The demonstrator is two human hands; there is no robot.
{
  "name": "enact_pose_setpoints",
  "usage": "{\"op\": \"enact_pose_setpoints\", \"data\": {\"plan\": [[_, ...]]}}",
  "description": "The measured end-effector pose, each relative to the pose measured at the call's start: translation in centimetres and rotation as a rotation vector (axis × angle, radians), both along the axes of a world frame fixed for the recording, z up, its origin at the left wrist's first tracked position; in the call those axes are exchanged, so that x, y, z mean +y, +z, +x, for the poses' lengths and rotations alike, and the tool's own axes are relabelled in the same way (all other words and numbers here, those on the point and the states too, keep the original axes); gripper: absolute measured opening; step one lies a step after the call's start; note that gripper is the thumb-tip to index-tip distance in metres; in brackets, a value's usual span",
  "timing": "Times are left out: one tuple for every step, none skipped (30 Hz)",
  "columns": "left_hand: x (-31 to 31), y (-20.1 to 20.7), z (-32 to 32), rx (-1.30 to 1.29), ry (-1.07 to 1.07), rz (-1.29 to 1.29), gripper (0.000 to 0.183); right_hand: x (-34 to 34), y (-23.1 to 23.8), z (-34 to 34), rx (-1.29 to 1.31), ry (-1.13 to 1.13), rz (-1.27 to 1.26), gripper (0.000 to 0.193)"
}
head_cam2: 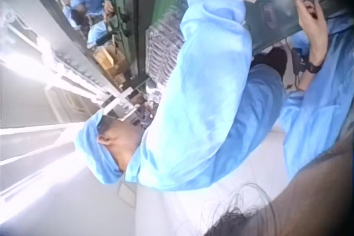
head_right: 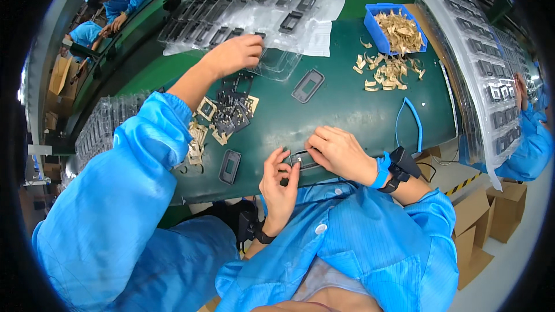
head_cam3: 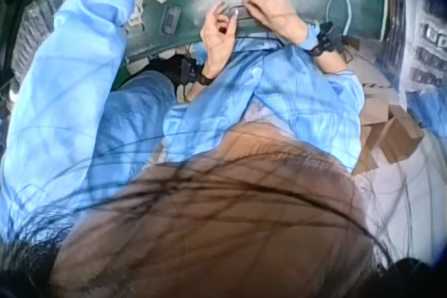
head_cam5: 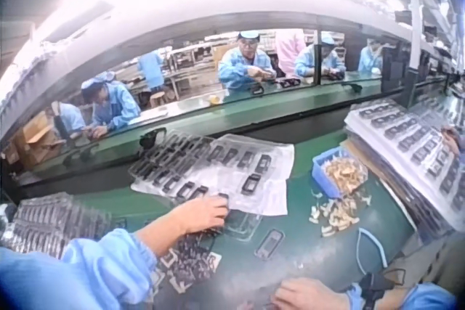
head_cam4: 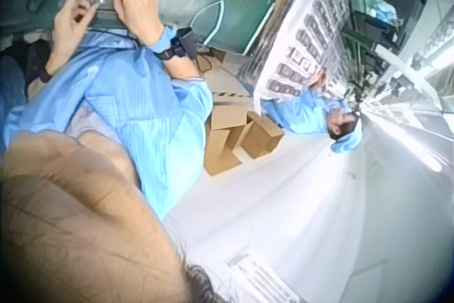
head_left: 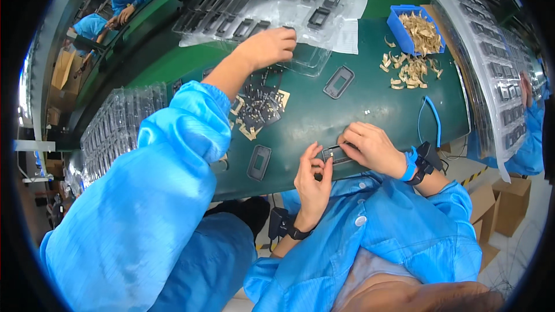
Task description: Assembling small electronic device frames and connectors on a factory assembly line.
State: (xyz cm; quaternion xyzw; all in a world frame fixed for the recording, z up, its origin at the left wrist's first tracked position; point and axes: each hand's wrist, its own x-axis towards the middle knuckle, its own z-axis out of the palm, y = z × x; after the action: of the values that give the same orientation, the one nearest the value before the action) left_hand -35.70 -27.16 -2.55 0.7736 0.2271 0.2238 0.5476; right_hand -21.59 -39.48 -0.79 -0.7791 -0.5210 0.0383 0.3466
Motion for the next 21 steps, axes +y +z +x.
{"op": "enact_pose_setpoints", "data": {"plan": [[0.0,0.0,-0.2,-0.011,0.006,-0.007,0.048,0.2,0.1,-0.1,-0.022,0.001,-0.012,0.013],[0.2,-0.2,0.5,-0.023,-0.032,-0.014,0.047,0.0,0.0,0.1,-0.017,-0.03,-0.02,0.013],[0.3,-0.6,1.1,-0.015,-0.07,0.005,0.047,-0.2,-0.2,0.2,-0.038,-0.077,-0.031,0.015],[0.1,-1.3,1.6,-0.01,-0.099,-0.003,0.047,-0.5,-0.4,0.5,-0.059,-0.123,-0.042,0.018],[0.1,-1.3,1.2,-0.014,-0.08,-0.017,0.046,0.0,-0.3,0.3,-0.058,-0.103,-0.044,0.018],[0.1,-1.2,1.0,-0.018,-0.066,-0.031,0.046,0.3,-0.2,0.2,-0.066,-0.101,-0.051,0.02],[0.1,-1.2,0.8,-0.017,-0.054,-0.032,0.046,0.6,-0.1,0.1,-0.074,-0.104,-0.057,0.022],[0.0,-1.2,0.6,-0.019,-0.048,-0.029,0.045,0.8,-0.1,-0.1,-0.072,-0.095,-0.064,0.022],[-0.1,-1.2,0.4,-0.022,-0.045,-0.025,0.044,0.9,-0.1,-0.2,-0.085,-0.107,-0.055,0.023],[-0.1,-1.2,0.4,-0.02,-0.042,-0.03,0.044,0.9,-0.2,-0.3,-0.099,-0.121,-0.046,0.023],[-0.1,-1.0,0.4,-0.02,-0.043,-0.03,0.043,1.0,-0.2,-0.3,-0.097,-0.122,-0.052,0.023],[-0.1,-0.9,0.5,-0.02,-0.045,-0.028,0.042,1.0,-0.2,-0.3,-0.097,-0.127,-0.05,0.024],[-0.1,-0.9,0.4,-0.02,-0.048,-0.031,0.042,1.0,-0.2,-0.4,-0.098,-0.133,-0.048,0.025],[-0.2,-0.9,0.4,-0.012,-0.044,-0.033,0.042,1.0,-0.1,-0.4,-0.1,-0.138,-0.05,0.025],[-0.2,-0.9,0.4,-0.005,-0.041,-0.034,0.042,1.0,0.0,-0.4,-0.097,-0.136,-0.067,0.025],[-0.2,-0.9,0.5,-0.008,-0.045,-0.035,0.042,0.9,0.1,-0.4,-0.094,-0.135,-0.083,0.025],[-0.2,-0.9,0.5,-0.011,-0.038,-0.031,0.042,0.9,0.1,-0.3,-0.097,-0.138,-0.082,0.025],[-0.2,-0.9,0.6,-0.015,-0.031,-0.026,0.042,0.8,0.0,-0.2,-0.092,-0.116,-0.077,0.023],[-0.2,-0.8,0.6,-0.018,-0.033,-0.026,0.042,0.8,0.0,0.0,-0.087,-0.093,-0.071,0.021],[-0.2,-0.8,0.5,-0.008,-0.029,-0.028,0.042,0.6,0.0,0.1,-0.087,-0.094,-0.07,0.021],[-0.2,-0.8,0.4,0.002,-0.024,-0.031,0.041,0.3,-0.1,0.5,-0.036,-0.06,-0.06,0.018]]}}
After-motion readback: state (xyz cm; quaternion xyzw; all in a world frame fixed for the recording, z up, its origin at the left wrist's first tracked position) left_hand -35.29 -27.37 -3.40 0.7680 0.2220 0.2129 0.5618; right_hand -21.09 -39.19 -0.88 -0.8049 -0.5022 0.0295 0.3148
